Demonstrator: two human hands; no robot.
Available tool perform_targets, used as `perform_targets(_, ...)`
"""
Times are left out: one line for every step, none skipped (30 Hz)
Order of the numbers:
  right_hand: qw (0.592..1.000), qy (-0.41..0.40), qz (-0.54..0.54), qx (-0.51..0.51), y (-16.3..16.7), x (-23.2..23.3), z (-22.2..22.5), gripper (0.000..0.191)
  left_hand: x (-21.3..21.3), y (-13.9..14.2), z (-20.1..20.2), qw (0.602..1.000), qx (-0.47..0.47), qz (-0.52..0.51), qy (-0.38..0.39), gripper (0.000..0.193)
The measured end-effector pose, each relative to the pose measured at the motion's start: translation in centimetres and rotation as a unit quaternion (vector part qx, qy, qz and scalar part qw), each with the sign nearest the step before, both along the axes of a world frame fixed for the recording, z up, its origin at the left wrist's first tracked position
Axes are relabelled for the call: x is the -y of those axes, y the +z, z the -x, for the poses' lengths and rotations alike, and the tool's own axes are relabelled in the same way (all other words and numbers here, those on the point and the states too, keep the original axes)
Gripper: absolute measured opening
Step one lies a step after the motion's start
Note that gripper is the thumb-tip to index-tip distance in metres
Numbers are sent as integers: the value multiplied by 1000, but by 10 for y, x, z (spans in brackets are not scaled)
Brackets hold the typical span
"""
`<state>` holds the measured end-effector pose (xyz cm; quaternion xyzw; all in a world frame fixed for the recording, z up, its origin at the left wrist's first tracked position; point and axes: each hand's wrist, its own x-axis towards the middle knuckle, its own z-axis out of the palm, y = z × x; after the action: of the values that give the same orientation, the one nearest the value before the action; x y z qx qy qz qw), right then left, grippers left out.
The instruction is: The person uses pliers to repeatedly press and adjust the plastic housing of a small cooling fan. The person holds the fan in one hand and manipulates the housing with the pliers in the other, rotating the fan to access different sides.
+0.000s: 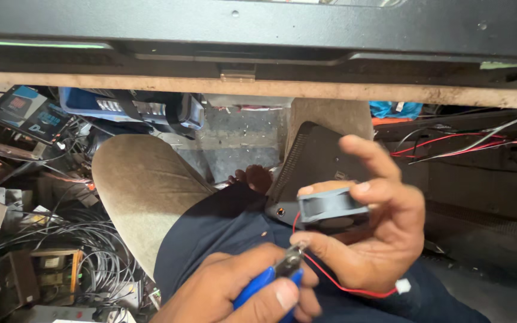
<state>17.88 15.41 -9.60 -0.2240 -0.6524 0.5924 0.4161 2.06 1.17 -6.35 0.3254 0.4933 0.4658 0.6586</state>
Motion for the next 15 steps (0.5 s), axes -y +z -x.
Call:
perform_targets(999,15,41,-13,0,-1,-1,68,-1,0,-1,995,101,2,-3,33)
perform_targets(996,30,83,-27,-1,-1,-2,66,-3,-1,-3,991,121,50,3,29)
perform_targets(990,43,125,-40,-1,-2,-2,64,-5,-1,-7,985,140,100,10,27)
perform_targets(988,40,145,-38,-1,-2,-3,63,-7,-1,-10,976,159,150,17,26)
perform_targets(985,36,164,-36,-2,-2,-3,62,-9,-2,-12,978,140,148,31,28)
perform_targets(982,31,183,-33,-2,-3,-4,62,-11,-2,-15,980,122,148,45,31)
perform_targets(982,31,185,-31,-2,-4,-3,60,-12,-1,-16,982,104,147,60,35)
perform_targets(982,32,186,-30,-3,-5,-3,58,-12,0,-15,985,63,142,69,30)
perform_targets(981,31,187,-29,-3,-6,-4,56,-12,1,-15,987,22,137,78,25)
perform_targets(985,30,170,-21,-2,-5,-4,61,-12,3,-14,987,-19,132,88,21)
perform_targets(988,28,153,-15,-2,-4,-5,67,-12,3,-12,991,-65,100,56,27)
perform_targets(990,26,136,-8,-2,-2,-6,74,-13,3,-11,991,-109,67,24,34)
perform_targets(994,22,109,5,-1,0,-7,65,-14,3,-10,988,-153,35,-8,41)
perform_targets(996,18,81,17,-2,2,-7,57,-14,4,-11,971,-237,13,6,45)
perform_targets(998,14,52,30,-2,3,-7,49,-14,5,-15,948,-318,-9,20,49)
